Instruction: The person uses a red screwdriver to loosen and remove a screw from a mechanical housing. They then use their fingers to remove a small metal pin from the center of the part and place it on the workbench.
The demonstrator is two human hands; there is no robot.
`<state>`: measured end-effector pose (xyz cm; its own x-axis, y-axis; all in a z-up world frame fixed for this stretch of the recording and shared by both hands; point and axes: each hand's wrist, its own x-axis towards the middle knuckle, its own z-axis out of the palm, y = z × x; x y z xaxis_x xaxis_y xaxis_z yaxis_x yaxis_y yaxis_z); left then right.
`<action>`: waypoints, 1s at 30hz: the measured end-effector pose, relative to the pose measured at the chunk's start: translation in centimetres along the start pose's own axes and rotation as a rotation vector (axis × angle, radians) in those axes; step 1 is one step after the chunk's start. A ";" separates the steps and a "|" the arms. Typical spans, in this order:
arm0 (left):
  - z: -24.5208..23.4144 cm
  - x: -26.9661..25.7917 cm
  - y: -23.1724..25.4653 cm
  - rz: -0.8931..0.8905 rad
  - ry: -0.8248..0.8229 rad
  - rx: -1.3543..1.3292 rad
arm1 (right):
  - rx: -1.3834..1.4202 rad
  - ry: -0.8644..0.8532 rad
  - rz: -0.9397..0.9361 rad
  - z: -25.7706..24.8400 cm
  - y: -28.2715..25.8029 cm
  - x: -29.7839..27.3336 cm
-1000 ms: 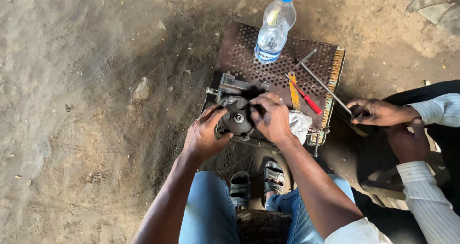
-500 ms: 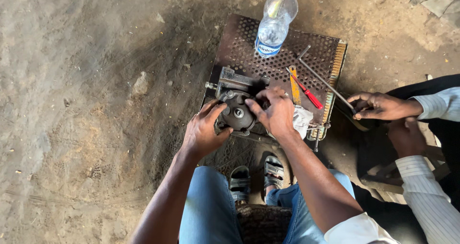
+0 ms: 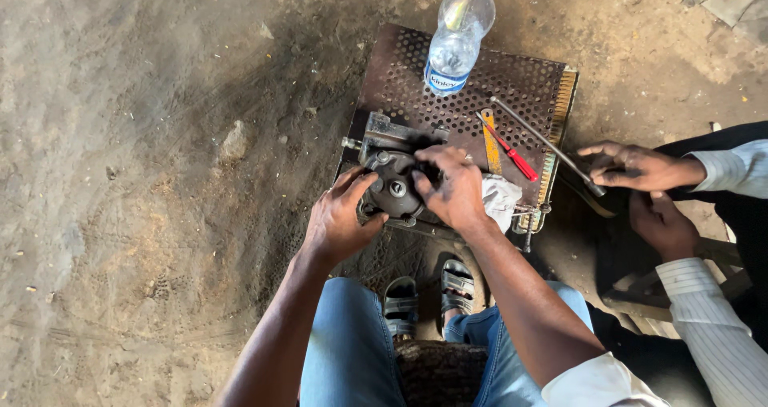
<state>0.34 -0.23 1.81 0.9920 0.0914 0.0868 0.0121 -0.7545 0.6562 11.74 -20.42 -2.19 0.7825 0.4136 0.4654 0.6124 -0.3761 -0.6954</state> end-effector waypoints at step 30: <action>1.0 5.2 -1.6 0.333 0.246 0.090 | 0.005 -0.022 0.068 0.4 1.6 -0.2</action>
<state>5.59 0.78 0.47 0.8842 -0.0234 0.4665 -0.2826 -0.8219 0.4945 12.50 -20.74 -3.58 0.8196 0.4053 0.4049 0.5572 -0.3994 -0.7280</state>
